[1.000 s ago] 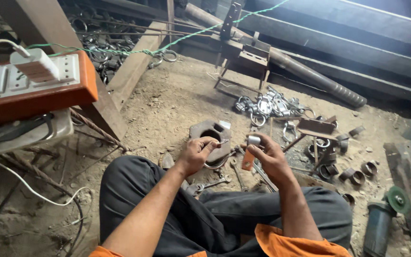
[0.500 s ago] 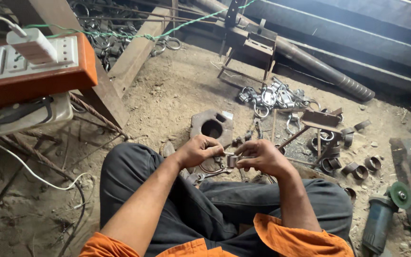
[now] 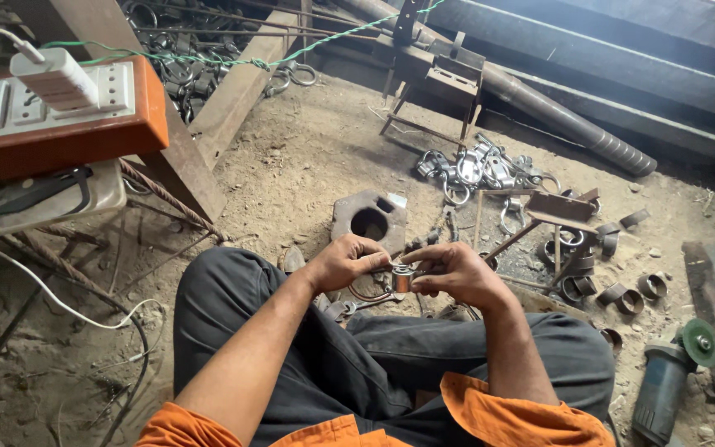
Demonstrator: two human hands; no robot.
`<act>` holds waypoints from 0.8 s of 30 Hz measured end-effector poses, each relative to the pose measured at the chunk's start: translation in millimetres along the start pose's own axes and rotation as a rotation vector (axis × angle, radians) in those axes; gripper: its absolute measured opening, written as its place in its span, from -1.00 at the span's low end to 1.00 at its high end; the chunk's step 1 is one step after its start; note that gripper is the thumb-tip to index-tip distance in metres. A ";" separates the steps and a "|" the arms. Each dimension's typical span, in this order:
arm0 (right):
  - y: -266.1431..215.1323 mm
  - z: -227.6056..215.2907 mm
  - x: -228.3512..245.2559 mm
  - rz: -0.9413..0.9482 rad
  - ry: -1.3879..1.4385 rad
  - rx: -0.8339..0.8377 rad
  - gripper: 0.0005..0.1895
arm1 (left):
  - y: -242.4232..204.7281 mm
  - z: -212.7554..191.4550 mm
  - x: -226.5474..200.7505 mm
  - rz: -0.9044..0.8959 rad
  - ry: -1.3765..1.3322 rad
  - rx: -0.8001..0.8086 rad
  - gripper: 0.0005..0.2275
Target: The person sits on the floor and assembles a metal shackle by inserting a pin and tightening it with a wrench. They then use a hammer to tap the pin into place and continue tightening it.
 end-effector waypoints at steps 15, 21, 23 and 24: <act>0.8 1.5 -0.6 0.000 -0.007 -0.039 -0.54 | -2.6 -0.6 -6.7 -0.031 -0.030 0.002 -0.78; 1.2 2.6 -0.4 -0.023 0.011 -0.077 -0.60 | -3.6 -3.8 -12.9 -0.023 0.005 -0.016 -0.78; 1.9 2.1 -2.1 -0.037 0.017 -0.102 -0.64 | -4.5 -4.9 -18.0 -0.022 0.026 -0.037 -0.78; 2.5 1.3 -2.7 -0.063 0.031 -0.103 -0.65 | -4.9 -6.2 -19.7 -0.034 0.042 -0.069 -0.79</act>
Point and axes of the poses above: each hand's wrist, its own y-axis towards the middle knuckle, its own z-axis out of the palm, x = y × z, the point moved 4 cm from there along y, towards the middle knuckle, and after that the axes turned 1 degree about -z, right-handed, at the moved point
